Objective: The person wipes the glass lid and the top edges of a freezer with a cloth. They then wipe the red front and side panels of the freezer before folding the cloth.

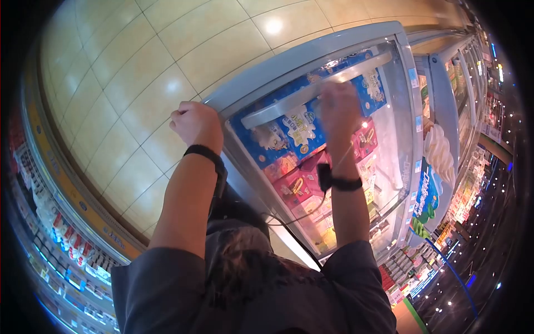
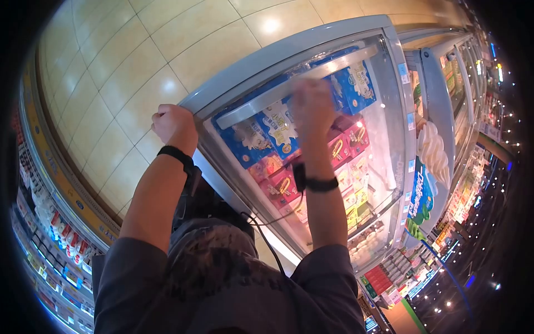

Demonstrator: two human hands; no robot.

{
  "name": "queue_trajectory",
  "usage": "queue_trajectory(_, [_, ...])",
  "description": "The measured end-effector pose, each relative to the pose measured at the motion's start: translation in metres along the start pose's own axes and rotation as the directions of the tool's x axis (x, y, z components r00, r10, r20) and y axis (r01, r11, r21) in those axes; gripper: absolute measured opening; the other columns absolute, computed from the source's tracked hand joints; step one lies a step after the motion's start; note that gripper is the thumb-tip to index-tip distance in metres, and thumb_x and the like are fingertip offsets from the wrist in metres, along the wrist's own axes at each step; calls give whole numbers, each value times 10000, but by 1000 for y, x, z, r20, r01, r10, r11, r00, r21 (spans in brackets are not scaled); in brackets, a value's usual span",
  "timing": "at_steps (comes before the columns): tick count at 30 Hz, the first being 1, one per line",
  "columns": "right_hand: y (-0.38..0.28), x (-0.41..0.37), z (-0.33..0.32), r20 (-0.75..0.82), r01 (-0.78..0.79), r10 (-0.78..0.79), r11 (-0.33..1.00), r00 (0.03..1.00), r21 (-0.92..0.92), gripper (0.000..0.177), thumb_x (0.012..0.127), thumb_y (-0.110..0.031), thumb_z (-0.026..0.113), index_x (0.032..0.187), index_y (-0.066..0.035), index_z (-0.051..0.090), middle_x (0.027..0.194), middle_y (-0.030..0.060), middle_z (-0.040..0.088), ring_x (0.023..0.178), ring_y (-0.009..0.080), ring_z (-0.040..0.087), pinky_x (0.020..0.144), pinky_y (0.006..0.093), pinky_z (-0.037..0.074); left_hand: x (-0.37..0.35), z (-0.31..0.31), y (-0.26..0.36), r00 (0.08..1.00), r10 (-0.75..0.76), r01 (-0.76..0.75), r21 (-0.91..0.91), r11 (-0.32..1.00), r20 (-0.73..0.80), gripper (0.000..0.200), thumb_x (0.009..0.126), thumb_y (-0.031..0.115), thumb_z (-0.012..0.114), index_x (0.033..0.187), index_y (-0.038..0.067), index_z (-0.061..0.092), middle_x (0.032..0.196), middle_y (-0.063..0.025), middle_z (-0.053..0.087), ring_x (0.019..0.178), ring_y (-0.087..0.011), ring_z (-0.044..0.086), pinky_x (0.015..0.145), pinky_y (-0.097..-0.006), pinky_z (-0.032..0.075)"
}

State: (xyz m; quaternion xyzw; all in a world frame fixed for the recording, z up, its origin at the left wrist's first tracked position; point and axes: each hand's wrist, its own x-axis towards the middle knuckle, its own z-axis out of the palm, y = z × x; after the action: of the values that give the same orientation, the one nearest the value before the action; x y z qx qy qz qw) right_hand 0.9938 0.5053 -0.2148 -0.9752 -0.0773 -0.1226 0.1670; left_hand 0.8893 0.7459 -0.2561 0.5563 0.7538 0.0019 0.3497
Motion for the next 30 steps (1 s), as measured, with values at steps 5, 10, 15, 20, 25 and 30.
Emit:
queue_trajectory(5, [6, 6, -6, 237, 102, -100, 995, 966, 6, 206, 942, -334, 653, 988, -161, 755, 1009, 43, 689, 915, 286, 696, 801, 416, 539, -1, -1, 1, 999, 37, -37, 25, 999, 19, 508, 997, 318, 275, 1242, -15, 570, 1329, -217, 518, 1083, -387, 599, 943, -453, 492])
queue_trajectory(10, [88, 83, 12, -93, 9, -10, 1000, 996, -13, 248, 945, -356, 652, 1028, -148, 758, 1035, 93, 708, 941, 317, 699, 797, 434, 545, 6, 4, -6, 999, 34, -34, -2, 999, 14, 515, 1000, 329, 275, 1245, -14, 573, 1306, -223, 536, 1104, -393, 596, 965, -467, 486])
queue_trajectory(15, [52, 42, -6, 128, 25, -12, 995, 992, -98, 202, 948, -308, 637, 1014, -160, 758, 1026, 99, 707, 923, 327, 696, 801, 438, 542, 8, 6, -6, 998, 56, -55, 20, 998, -17, 518, 1003, 333, 274, 1239, -11, 581, 1301, -218, 542, 1099, -391, 599, 967, -467, 485])
queue_trajectory(20, [72, 71, -12, 80, 50, -47, 998, 996, -42, 241, 968, -349, 600, 995, -171, 761, 987, 128, 702, 882, 379, 679, 804, 450, 540, -4, -1, 4, 1000, -10, 10, 31, 999, -5, 517, 1001, 340, 283, 1240, -6, 583, 1298, -210, 545, 1096, -386, 603, 956, -459, 491])
queue_trajectory(25, [114, 140, -5, 51, -39, 51, 978, 997, -206, 308, 975, -391, 560, 1072, -151, 726, 972, 165, 697, 945, 375, 676, 828, 467, 528, 7, 6, -8, 998, 50, -49, 44, 998, -24, 515, 995, 338, 283, 1234, -6, 582, 1296, -216, 539, 1084, -401, 598, 935, -474, 500])
queue_trajectory(30, [66, 64, 0, 202, -2, 29, 991, 979, -135, 299, 975, -395, 580, 1068, -154, 731, 971, 154, 691, 960, 371, 667, 796, 462, 529, -2, 1, 1, 1000, 4, -4, -2, 1000, 21, 519, 995, 333, 276, 1233, -19, 575, 1291, -227, 534, 1095, -403, 590, 945, -478, 498])
